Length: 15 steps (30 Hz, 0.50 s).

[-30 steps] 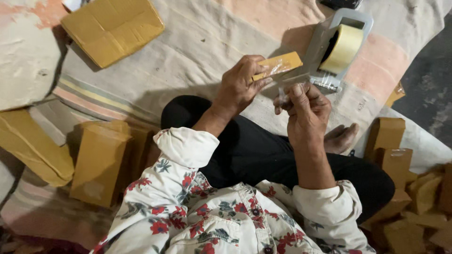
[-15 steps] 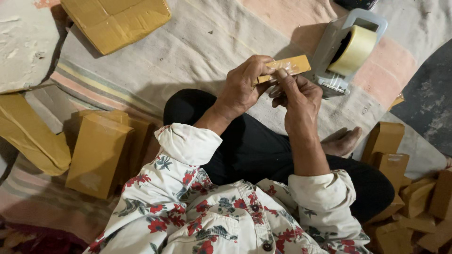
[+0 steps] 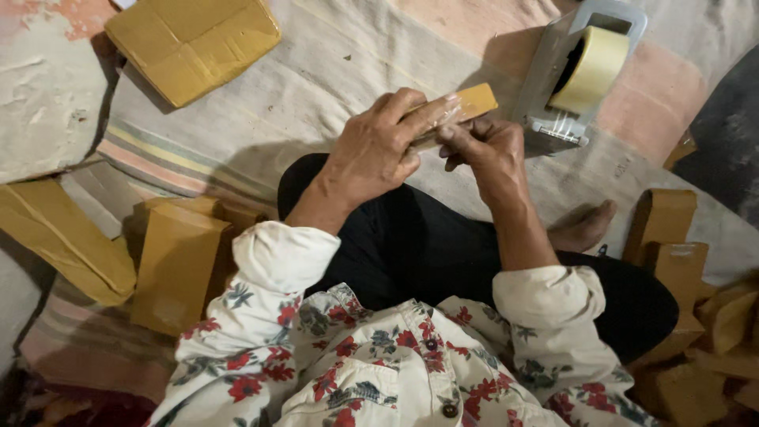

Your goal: The person sits on the floor and packs smartwatch boxes into small cardboard shipping boxes. They fold the flaps, seal the boxes with packing tape using a handheld dispenser, and place the sealed packages aside.

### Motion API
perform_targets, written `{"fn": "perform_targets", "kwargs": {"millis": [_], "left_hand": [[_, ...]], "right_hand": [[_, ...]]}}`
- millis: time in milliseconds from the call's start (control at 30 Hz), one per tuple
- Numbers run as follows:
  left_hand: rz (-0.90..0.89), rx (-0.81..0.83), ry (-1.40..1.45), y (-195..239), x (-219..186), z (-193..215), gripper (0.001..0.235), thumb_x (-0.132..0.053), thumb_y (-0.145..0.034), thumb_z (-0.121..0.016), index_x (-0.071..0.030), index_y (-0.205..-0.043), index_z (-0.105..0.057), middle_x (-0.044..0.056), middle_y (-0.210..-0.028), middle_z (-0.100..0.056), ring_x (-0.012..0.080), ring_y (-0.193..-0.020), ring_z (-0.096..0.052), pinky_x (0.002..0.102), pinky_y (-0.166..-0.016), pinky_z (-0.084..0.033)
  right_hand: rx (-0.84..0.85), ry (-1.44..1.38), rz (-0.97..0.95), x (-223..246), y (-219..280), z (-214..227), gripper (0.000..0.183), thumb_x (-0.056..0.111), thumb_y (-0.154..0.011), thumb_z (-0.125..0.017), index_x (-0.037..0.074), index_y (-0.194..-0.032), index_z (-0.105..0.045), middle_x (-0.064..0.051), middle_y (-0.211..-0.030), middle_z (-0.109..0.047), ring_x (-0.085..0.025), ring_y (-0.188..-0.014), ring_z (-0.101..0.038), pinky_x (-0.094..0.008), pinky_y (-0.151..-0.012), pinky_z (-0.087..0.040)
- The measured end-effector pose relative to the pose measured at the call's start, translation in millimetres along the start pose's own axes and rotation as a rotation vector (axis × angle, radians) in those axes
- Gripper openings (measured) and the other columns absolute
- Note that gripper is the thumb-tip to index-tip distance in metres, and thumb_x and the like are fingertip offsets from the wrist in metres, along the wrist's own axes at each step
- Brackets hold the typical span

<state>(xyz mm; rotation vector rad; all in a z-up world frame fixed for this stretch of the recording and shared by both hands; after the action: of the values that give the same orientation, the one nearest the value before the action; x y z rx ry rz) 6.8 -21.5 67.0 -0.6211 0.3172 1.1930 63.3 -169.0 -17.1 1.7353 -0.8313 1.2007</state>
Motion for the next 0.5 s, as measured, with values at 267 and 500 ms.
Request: {"fn": "perform_targets", "kwargs": {"millis": [267, 500], "left_hand": [[0.135, 0.254, -0.275, -35, 6, -37, 0.052, -0.032, -0.099, -0.066, 0.003, -0.134, -0.050, 0.021, -0.104, -0.061, 0.0343, -0.089, -0.066, 0.044, -0.069, -0.058], [0.217, 0.093, -0.289, -37, 82, -41, 0.055, -0.046, -0.101, -0.070, 0.001, -0.124, -0.053, 0.023, -0.095, -0.070, 0.0423, -0.085, -0.068, 0.051, -0.071, -0.054]], "right_hand": [[0.149, 0.074, -0.219, -48, -26, 27, 0.015, 0.017, -0.089, -0.080, 0.002, -0.089, -0.078, -0.006, -0.077, -0.076, -0.013, -0.059, -0.069, -0.028, -0.052, -0.058], [-0.088, 0.317, -0.570, -177, 31, 80, 0.042, 0.038, -0.088, -0.082, -0.004, -0.091, -0.079, -0.010, -0.066, -0.064, -0.021, -0.052, -0.054, -0.035, -0.046, -0.043]]}}
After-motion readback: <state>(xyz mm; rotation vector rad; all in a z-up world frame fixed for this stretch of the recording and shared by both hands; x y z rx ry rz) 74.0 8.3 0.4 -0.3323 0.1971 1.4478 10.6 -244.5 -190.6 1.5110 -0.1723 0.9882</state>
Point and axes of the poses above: each hand's wrist, its own y-axis away from the middle knuckle, its own z-axis out of the back of the hand, x = y × z, the point moved 8 cm from there along -y, towards the middle knuckle
